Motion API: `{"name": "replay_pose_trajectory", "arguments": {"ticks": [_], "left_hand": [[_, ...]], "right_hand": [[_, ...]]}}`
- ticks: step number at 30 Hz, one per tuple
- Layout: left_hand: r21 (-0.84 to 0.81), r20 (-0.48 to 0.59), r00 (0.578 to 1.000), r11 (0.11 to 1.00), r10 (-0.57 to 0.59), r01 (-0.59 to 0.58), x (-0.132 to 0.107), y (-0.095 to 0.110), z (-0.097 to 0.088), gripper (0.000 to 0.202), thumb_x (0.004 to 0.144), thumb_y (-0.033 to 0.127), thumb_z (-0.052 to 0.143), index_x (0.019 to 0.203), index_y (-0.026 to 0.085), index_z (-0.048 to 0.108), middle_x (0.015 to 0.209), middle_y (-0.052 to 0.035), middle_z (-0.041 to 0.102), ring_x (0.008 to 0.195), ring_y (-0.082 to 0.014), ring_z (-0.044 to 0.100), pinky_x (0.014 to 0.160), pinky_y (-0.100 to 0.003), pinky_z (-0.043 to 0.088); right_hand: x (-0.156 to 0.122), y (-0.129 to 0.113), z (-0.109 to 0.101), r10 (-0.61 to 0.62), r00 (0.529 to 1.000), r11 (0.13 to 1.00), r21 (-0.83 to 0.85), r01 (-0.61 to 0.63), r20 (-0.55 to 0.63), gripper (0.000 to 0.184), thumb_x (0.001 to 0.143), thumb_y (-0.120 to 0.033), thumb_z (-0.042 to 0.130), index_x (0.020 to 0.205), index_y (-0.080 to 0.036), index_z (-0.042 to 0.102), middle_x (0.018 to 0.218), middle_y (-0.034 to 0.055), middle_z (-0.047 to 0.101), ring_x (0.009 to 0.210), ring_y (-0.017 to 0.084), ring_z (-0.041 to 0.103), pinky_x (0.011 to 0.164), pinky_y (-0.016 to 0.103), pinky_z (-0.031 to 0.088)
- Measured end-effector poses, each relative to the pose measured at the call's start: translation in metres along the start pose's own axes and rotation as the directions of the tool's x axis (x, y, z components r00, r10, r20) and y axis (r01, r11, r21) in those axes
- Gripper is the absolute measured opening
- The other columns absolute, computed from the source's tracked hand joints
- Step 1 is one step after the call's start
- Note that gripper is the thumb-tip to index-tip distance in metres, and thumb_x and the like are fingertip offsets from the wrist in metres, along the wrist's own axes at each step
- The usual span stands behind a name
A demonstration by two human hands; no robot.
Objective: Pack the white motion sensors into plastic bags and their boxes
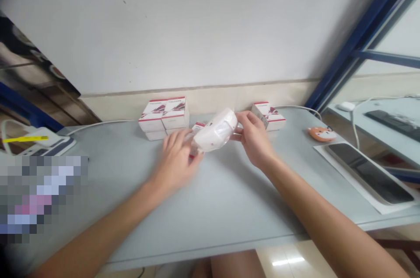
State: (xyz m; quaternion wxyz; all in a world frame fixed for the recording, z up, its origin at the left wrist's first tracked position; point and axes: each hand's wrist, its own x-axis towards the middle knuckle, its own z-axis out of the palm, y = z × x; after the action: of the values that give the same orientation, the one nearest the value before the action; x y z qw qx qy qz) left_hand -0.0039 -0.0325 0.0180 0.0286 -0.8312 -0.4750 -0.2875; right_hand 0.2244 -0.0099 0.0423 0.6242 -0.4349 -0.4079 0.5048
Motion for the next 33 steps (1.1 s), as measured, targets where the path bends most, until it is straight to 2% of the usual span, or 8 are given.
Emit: {"name": "replay_pose_trajectory", "arguments": {"ticks": [4, 6, 9, 11, 14, 18, 24, 33], "left_hand": [[-0.375, -0.055, 0.998, 0.927, -0.005, -0.016, -0.004, 0.012, -0.013, 0.043, 0.103, 0.021, 0.047, 0.144, 0.020, 0.059, 0.142, -0.0145, 0.065, 0.130, -0.0315, 0.058, 0.110, -0.050, 0.045], [-0.652, 0.028, 0.999, 0.757, -0.029, 0.040, -0.007, 0.020, -0.019, 0.047, 0.105, 0.024, 0.049, 0.152, 0.023, 0.052, 0.149, -0.0142, 0.060, 0.131, -0.0293, 0.059, 0.105, -0.044, 0.049], [-0.909, 0.191, 0.981, 0.372, -0.031, 0.189, -0.009, 0.031, -0.020, 0.055, 0.104, 0.031, 0.059, 0.157, 0.027, 0.044, 0.152, -0.0150, 0.057, 0.124, -0.0276, 0.065, 0.102, -0.040, 0.053], [-0.941, 0.282, 0.958, 0.181, -0.055, 0.287, -0.009, 0.036, -0.017, 0.057, 0.102, 0.036, 0.066, 0.153, 0.023, 0.046, 0.135, -0.0152, 0.067, 0.107, -0.0249, 0.071, 0.096, -0.040, 0.056], [-0.909, 0.412, 0.904, 0.022, -0.112, 0.417, -0.005, 0.037, -0.010, 0.051, 0.099, 0.043, 0.071, 0.139, 0.016, 0.056, 0.110, -0.0124, 0.072, 0.084, -0.0213, 0.072, 0.083, -0.039, 0.058], [-0.863, 0.491, 0.865, -0.192, -0.099, 0.468, -0.001, 0.031, -0.009, 0.047, 0.102, 0.052, 0.062, 0.130, 0.014, 0.065, 0.107, -0.0141, 0.075, 0.075, -0.0196, 0.071, 0.077, -0.038, 0.058], [-0.822, 0.526, 0.848, -0.295, -0.065, 0.488, 0.003, 0.027, -0.017, 0.044, 0.102, 0.049, 0.063, 0.126, 0.013, 0.071, 0.103, -0.0149, 0.078, 0.074, -0.0189, 0.070, 0.079, -0.035, 0.057], [-0.806, 0.542, 0.840, -0.280, 0.004, 0.522, 0.001, 0.026, -0.015, 0.039, 0.102, 0.041, 0.064, 0.130, 0.014, 0.069, 0.109, -0.0162, 0.078, 0.079, -0.0210, 0.073, 0.081, -0.038, 0.057]], "right_hand": [[-0.001, -0.001, 0.000, 0.009, 1.000, 0.999, 0.034, -0.009, 0.020, 0.027, 0.084, -0.046, 0.081, 0.081, -0.023, 0.067, 0.086, -0.0014, 0.064, 0.076, 0.014, 0.064, 0.068, 0.026, 0.061], [-0.002, -0.002, 0.000, 0.007, 1.000, 0.999, 0.054, -0.009, 0.026, 0.027, 0.085, -0.046, 0.080, 0.081, -0.023, 0.066, 0.084, -0.0021, 0.062, 0.073, 0.012, 0.061, 0.065, 0.023, 0.058], [-0.004, -0.003, 0.001, 0.004, 1.000, 0.999, 0.048, -0.005, 0.022, 0.029, 0.085, -0.046, 0.082, 0.082, -0.023, 0.065, 0.082, -0.0030, 0.058, 0.070, 0.011, 0.057, 0.060, 0.020, 0.054], [-0.005, -0.005, 0.002, 0.003, 1.000, 0.999, 0.034, -0.004, 0.023, 0.031, 0.085, -0.048, 0.083, 0.084, -0.023, 0.065, 0.082, -0.0032, 0.057, 0.069, 0.011, 0.056, 0.060, 0.021, 0.054], [-0.008, -0.008, 0.005, -0.027, 0.998, 1.000, -0.007, 0.028, 0.064, 0.033, 0.088, -0.055, 0.079, 0.091, -0.024, 0.068, 0.083, -0.0027, 0.056, 0.069, 0.012, 0.056, 0.057, 0.022, 0.054], [-0.013, -0.011, 0.007, -0.104, 0.978, 0.989, -0.084, 0.120, 0.181, 0.035, 0.092, -0.059, 0.075, 0.101, -0.026, 0.071, 0.094, 0.0005, 0.062, 0.079, 0.016, 0.063, 0.060, 0.026, 0.059], [-0.015, -0.013, 0.008, -0.179, 0.964, 0.964, -0.160, 0.212, 0.195, 0.031, 0.091, -0.054, 0.078, 0.095, -0.025, 0.069, 0.097, 0.0016, 0.062, 0.079, 0.015, 0.061, 0.059, 0.026, 0.059], [-0.014, -0.012, 0.006, -0.151, 0.962, 0.965, -0.179, 0.193, 0.226, 0.032, 0.092, -0.055, 0.076, 0.092, -0.025, 0.067, 0.092, 0.0002, 0.059, 0.074, 0.014, 0.057, 0.058, 0.027, 0.056]]}}
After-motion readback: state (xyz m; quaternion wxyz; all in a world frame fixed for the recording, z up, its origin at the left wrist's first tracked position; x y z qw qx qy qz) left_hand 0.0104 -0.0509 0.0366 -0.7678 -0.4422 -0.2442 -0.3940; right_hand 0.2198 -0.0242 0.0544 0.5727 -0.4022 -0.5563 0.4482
